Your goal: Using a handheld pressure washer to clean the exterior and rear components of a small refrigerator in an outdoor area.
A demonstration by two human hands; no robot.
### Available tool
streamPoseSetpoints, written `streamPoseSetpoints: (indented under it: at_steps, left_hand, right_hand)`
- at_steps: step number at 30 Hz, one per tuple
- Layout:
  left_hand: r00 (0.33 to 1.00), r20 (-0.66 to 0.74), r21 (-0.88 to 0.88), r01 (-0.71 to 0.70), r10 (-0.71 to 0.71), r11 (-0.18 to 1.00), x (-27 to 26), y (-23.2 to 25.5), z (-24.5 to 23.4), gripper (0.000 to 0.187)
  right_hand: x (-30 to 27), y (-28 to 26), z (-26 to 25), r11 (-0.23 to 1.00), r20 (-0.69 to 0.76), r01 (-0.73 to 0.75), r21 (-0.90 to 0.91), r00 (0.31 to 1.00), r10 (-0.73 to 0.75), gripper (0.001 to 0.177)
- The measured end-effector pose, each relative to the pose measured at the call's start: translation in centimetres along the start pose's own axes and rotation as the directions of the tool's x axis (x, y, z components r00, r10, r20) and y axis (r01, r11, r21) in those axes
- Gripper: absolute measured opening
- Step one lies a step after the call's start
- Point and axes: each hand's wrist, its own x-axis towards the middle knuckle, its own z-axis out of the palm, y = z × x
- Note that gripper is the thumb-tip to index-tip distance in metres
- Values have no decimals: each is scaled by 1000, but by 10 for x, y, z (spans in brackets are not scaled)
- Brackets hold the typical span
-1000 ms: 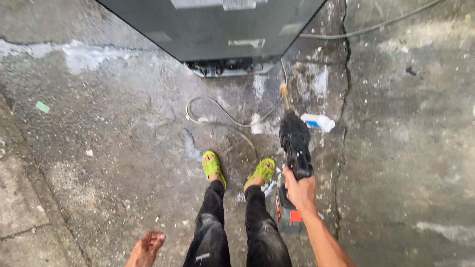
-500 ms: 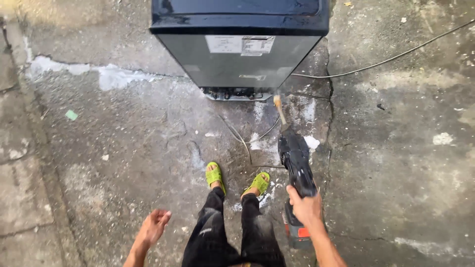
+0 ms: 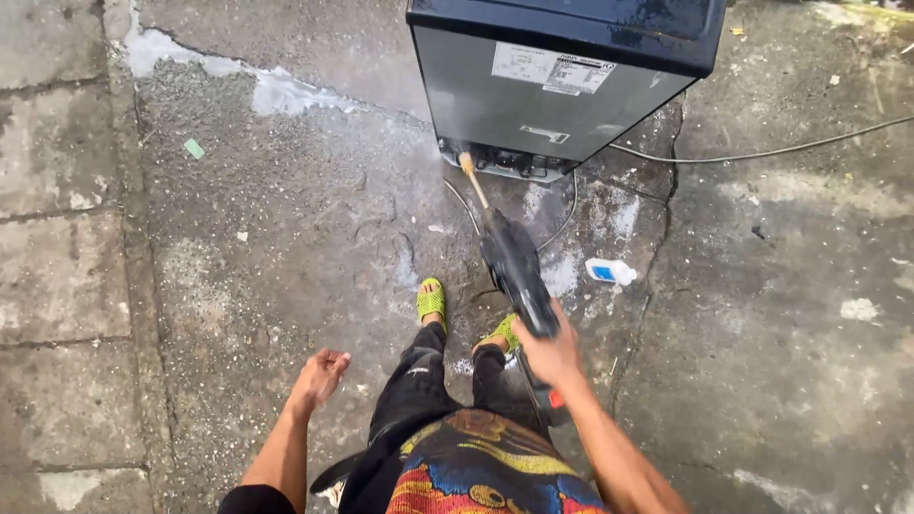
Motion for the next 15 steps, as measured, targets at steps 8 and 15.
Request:
streamPoseSetpoints:
  at_steps: [8,15]
  left_hand:
    - [999,30,-126,-31,35,992,10,-10,-4,49]
    - [991,62,-119,-107,115,987,52,-34,-1,49]
  right_hand:
    - [-56,-13,-11,999,-217,15,45,976,-5,47]
    - [-40,-39,18,992,-104,22,-127,994,-35,42]
